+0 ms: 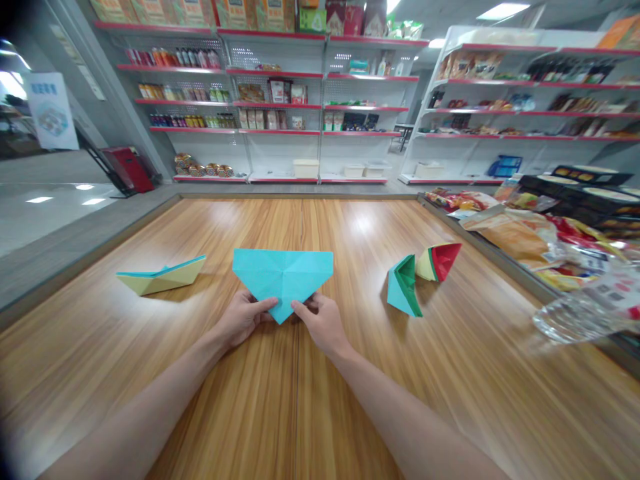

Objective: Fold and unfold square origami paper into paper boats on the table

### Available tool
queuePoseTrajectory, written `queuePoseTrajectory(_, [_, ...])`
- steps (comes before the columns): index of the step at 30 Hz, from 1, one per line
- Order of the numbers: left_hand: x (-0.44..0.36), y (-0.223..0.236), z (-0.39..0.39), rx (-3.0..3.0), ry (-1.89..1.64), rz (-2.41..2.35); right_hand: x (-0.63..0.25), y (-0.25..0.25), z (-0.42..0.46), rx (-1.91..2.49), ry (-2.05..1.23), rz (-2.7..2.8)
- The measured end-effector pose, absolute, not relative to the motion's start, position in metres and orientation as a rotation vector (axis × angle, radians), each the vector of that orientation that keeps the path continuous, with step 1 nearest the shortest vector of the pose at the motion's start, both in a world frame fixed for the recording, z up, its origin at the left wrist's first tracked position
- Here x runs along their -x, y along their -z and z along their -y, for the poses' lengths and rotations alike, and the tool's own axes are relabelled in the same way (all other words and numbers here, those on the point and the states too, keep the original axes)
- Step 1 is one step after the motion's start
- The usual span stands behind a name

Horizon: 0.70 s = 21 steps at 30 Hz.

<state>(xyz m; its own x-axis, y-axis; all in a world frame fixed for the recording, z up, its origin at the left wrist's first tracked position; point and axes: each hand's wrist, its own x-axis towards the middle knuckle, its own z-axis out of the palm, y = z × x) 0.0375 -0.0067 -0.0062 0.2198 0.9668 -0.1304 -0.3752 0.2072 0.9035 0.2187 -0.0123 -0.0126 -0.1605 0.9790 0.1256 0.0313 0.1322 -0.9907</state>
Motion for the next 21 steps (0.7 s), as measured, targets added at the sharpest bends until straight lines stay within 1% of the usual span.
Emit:
queuePoseTrajectory(14, [-0.0335, 0.0085, 0.0056, -0.934, -1.029, -0.847, -0.2208, 0.0163, 0.0089, 0.913, -1.398, 1.252])
queuePoseTrajectory(21, [-0.0290, 0.0105, 0.0050, -0.927, -0.996, -0.769, -0.2216, 0.0136, 0.0088, 0.874, -1.507, 1.228])
